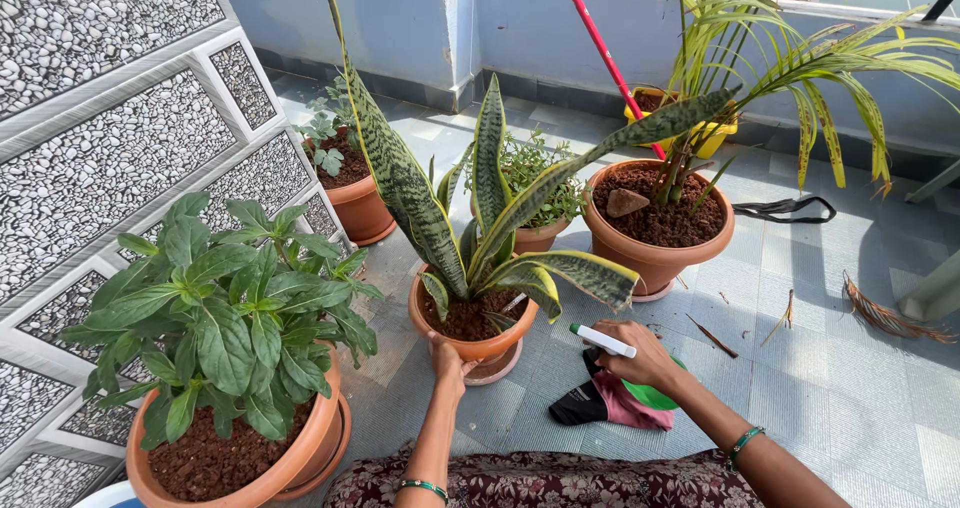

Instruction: The person sprays a snake plant with a green spray bottle, holding and rotating the leaves to ensure coverage. The person then moves to a second potted plant and adjusts its position.

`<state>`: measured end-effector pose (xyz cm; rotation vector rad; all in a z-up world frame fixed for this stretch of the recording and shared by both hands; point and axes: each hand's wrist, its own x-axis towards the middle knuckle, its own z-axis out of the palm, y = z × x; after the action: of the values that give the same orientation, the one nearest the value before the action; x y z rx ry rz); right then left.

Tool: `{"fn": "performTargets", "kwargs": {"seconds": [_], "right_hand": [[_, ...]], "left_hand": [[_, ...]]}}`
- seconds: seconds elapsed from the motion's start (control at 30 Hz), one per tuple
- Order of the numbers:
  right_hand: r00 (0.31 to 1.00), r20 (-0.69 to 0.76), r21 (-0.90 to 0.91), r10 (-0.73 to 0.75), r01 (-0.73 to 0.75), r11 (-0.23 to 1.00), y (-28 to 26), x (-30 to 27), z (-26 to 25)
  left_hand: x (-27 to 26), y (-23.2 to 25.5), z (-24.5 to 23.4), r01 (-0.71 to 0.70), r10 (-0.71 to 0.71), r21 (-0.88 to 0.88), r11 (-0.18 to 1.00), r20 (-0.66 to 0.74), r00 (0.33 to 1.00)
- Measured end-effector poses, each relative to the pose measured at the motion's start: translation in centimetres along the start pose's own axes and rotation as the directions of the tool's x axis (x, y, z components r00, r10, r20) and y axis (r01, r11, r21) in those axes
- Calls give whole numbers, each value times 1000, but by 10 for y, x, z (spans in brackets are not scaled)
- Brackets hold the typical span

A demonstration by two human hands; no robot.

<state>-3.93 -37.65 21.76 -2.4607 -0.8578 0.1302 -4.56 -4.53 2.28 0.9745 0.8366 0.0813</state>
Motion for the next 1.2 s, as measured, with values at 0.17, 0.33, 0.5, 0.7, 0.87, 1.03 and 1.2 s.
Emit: {"fn": "performTargets", "kwargs": {"seconds": [0.17, 0.33, 0.5, 0.7, 0.87, 1.03, 1.2], "right_hand": [[996, -15, -41, 89, -89, 995, -2, 1, 3], [994, -9, 51, 107, -107, 993, -7, 0, -5], [999, -5, 34, 45, -45, 998, -11, -1, -13], [997, -37, 8, 61, -61, 998, -8, 2, -11], [999, -52, 17, 14, -13, 1000, -5, 4, -10], [995, -32, 25, 93, -92, 995, -5, 14, -1], [995, -75, 45, 66, -62, 997, -2, 21, 9]], "left_hand": [[41, 30, -22, -10, -40, 227, 974, 216, 976], [65, 61, -27, -1, -84, 380, 925, 208, 975], [84, 90, -28, -63, 34, 29, 998, 589, 807], [89, 71, -48, -93, 62, 73, 993, 350, 935], [83, 15, -36, -248, 248, 49, 967, 8, 969], [46, -34, -8, 16, -39, -144, 989, -154, 987], [-10, -60, 44, 0, 15, -306, 952, 46, 999]]}}
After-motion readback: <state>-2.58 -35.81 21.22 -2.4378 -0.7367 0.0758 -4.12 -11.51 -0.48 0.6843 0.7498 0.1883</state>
